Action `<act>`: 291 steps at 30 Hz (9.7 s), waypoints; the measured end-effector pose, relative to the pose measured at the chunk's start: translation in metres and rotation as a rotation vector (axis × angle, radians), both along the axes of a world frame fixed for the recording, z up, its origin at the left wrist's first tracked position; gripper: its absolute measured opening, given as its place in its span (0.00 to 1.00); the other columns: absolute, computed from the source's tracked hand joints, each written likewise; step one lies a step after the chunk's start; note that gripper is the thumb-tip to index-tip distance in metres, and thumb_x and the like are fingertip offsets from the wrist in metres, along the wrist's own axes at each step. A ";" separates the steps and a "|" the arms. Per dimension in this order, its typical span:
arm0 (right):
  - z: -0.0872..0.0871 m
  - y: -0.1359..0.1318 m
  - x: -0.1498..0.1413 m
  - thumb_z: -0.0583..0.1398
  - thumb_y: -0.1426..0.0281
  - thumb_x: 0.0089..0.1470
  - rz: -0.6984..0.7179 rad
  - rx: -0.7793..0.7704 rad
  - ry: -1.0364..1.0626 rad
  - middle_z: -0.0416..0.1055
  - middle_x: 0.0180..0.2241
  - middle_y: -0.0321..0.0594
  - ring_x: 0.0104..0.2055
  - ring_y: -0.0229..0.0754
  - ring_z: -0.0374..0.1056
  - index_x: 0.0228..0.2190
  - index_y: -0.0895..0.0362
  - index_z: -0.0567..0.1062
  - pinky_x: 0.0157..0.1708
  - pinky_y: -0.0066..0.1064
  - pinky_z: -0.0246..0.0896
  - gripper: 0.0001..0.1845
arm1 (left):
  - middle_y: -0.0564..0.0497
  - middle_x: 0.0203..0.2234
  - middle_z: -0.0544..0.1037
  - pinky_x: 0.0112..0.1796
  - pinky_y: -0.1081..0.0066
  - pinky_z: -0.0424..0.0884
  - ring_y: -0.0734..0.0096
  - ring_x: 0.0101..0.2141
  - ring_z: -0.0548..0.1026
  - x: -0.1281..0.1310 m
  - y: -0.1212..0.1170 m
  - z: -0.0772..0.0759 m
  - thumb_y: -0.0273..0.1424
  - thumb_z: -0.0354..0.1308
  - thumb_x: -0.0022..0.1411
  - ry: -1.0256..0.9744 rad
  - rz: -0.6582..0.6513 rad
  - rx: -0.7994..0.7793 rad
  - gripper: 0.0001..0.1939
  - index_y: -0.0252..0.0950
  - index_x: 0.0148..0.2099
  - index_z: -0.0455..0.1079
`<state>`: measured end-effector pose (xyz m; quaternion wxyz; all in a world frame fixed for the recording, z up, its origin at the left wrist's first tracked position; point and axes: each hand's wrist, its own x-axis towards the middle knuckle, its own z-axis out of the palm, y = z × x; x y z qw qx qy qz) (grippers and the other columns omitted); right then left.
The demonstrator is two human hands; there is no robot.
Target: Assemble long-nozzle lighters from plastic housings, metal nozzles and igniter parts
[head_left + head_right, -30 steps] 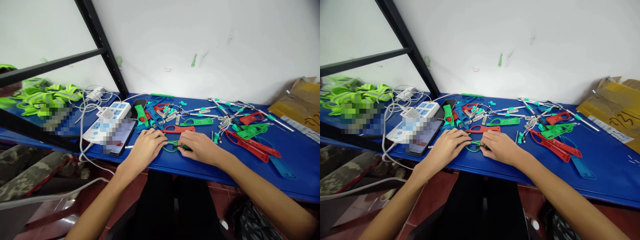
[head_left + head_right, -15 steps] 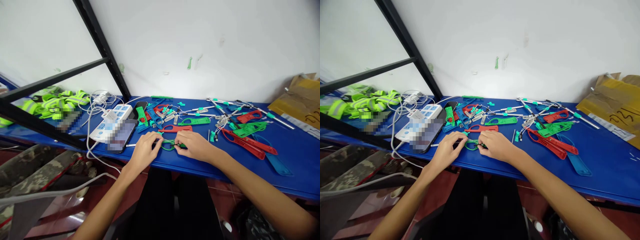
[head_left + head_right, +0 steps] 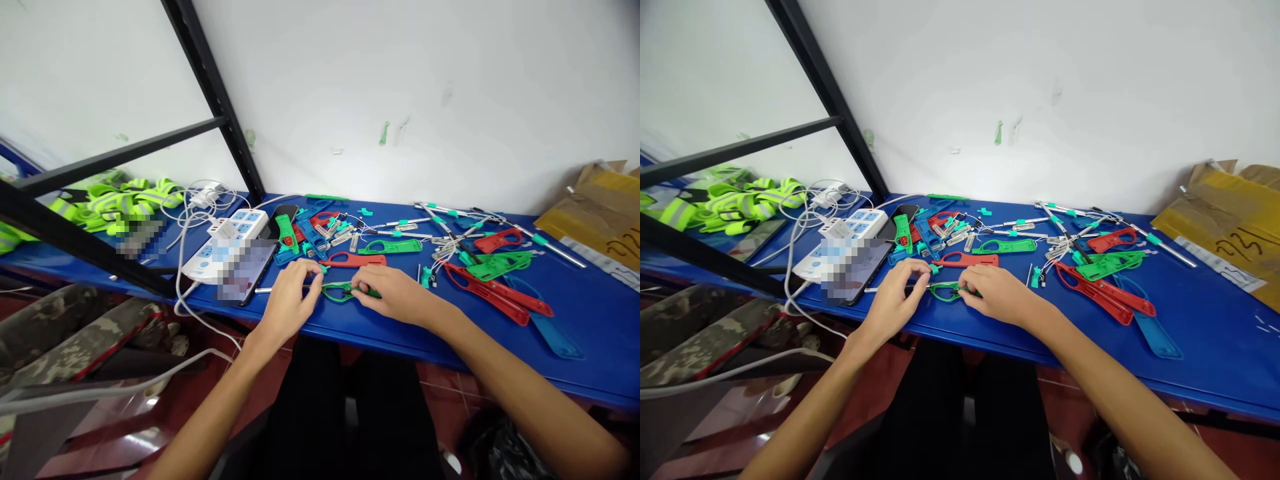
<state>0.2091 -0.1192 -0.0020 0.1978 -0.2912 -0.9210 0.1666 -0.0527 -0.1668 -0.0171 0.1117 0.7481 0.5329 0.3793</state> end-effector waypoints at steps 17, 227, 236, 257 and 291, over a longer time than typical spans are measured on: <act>0.009 0.024 0.006 0.59 0.52 0.73 0.033 -0.045 -0.011 0.63 0.23 0.29 0.24 0.36 0.57 0.37 0.55 0.80 0.30 0.30 0.49 0.21 | 0.49 0.48 0.87 0.54 0.56 0.74 0.52 0.51 0.81 -0.017 0.044 0.009 0.31 0.71 0.70 0.237 0.020 -0.113 0.05 0.42 0.48 0.85; 0.002 0.026 0.004 0.55 0.66 0.77 -0.059 0.177 0.151 0.78 0.48 0.49 0.43 0.44 0.76 0.61 0.56 0.79 0.44 0.37 0.75 0.19 | 0.46 0.57 0.84 0.60 0.52 0.73 0.56 0.59 0.78 -0.003 0.002 -0.016 0.33 0.64 0.77 0.187 -0.175 0.073 0.15 0.41 0.62 0.75; 0.016 0.062 0.011 0.54 0.83 0.68 -0.177 0.435 -0.263 0.72 0.60 0.55 0.54 0.51 0.70 0.56 0.55 0.84 0.51 0.44 0.70 0.25 | 0.38 0.74 0.64 0.70 0.43 0.66 0.50 0.73 0.64 -0.008 0.001 -0.018 0.38 0.59 0.80 -0.041 0.072 0.255 0.17 0.43 0.66 0.70; 0.032 -0.103 -0.025 0.66 0.60 0.70 -0.367 -0.107 0.593 0.78 0.31 0.34 0.28 0.37 0.68 0.39 0.53 0.78 0.29 0.29 0.62 0.09 | 0.38 0.58 0.82 0.57 0.54 0.75 0.55 0.57 0.80 0.039 -0.049 -0.003 0.31 0.59 0.79 -0.064 -0.302 0.484 0.23 0.38 0.71 0.64; 0.006 0.033 0.281 0.66 0.78 0.64 -1.388 0.221 -0.085 0.79 0.39 0.56 0.33 0.44 0.68 0.32 0.58 0.76 0.36 0.41 0.52 0.08 | 0.49 0.42 0.80 0.49 0.66 0.74 0.68 0.44 0.78 0.046 -0.033 -0.020 0.35 0.61 0.78 -0.569 -0.152 0.016 0.05 0.40 0.48 0.73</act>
